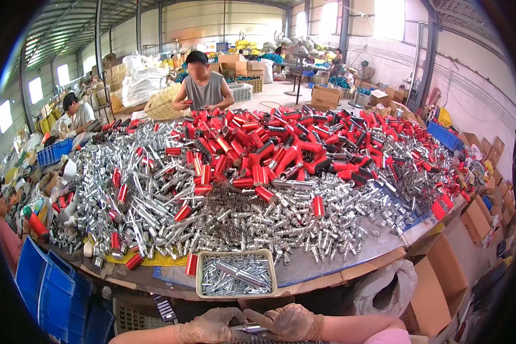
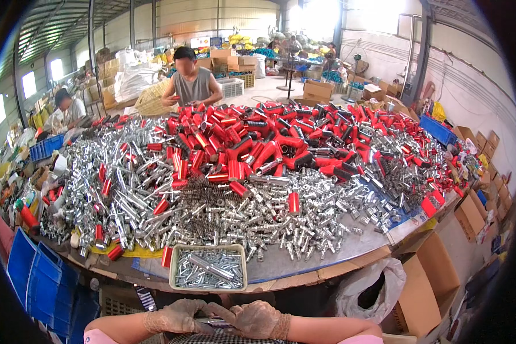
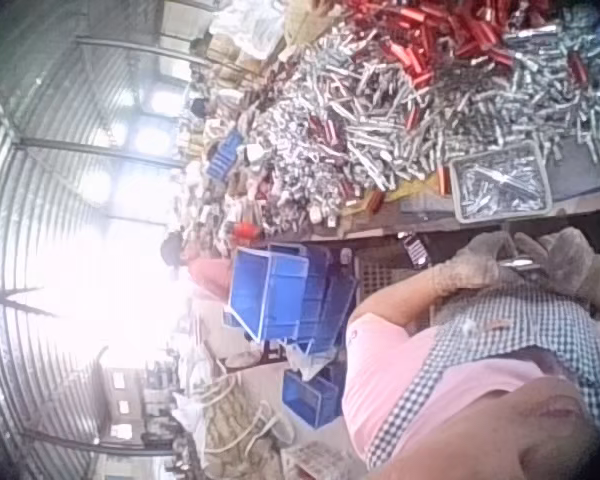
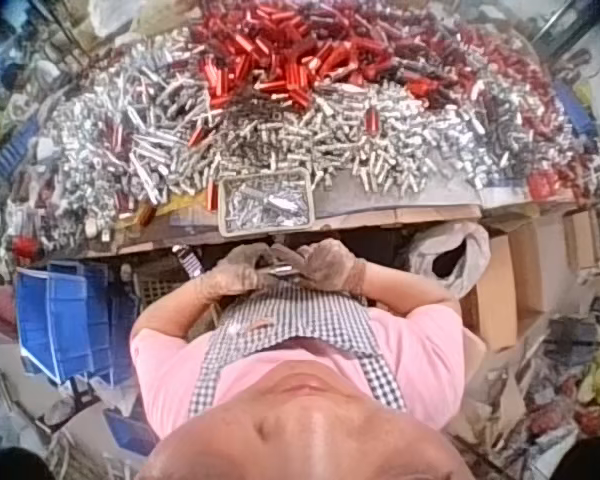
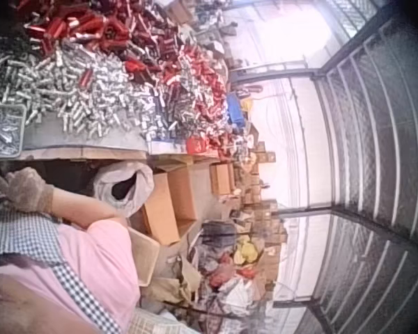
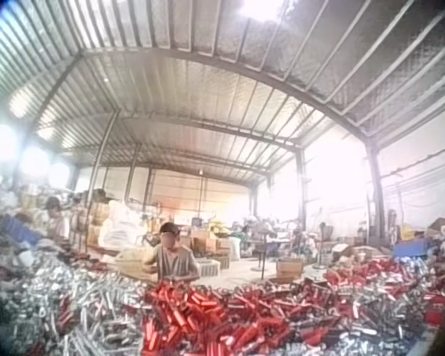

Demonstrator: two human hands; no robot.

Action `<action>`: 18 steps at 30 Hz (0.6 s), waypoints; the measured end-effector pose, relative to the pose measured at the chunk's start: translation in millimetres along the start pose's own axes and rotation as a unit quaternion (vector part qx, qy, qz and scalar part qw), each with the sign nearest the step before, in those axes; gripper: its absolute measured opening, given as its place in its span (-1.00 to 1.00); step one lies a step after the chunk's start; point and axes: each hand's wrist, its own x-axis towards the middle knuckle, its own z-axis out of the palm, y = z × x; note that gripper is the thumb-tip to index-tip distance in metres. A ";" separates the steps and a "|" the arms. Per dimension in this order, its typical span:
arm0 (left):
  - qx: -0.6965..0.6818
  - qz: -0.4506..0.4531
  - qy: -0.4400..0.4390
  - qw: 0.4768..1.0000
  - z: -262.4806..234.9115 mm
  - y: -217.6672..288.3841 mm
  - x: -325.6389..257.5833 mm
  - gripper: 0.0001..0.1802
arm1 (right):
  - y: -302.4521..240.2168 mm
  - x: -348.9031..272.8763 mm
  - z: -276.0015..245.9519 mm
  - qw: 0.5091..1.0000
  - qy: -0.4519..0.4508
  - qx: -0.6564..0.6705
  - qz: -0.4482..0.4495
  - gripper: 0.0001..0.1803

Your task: The person assembles hand tool components by picking up metal barrels, red handles, and screws from the workbench, fitting the parts together, and securing them by hand.

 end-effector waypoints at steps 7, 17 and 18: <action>-0.085 0.000 0.015 0.996 -1.9 14.8 0.9 -0.36 | -0.1 2.6 -29.3 0.995 -0.071 -0.001 0.071 -0.19; -0.023 0.055 0.093 0.994 5.5 12.5 0.1 -0.49 | 26.4 -12.4 -5.2 0.974 -0.094 0.195 0.063 -0.17; 0.033 0.083 0.084 0.992 3.5 18.2 -0.4 -0.52 | 29.8 -13.5 -1.2 0.961 -0.089 0.258 0.038 -0.20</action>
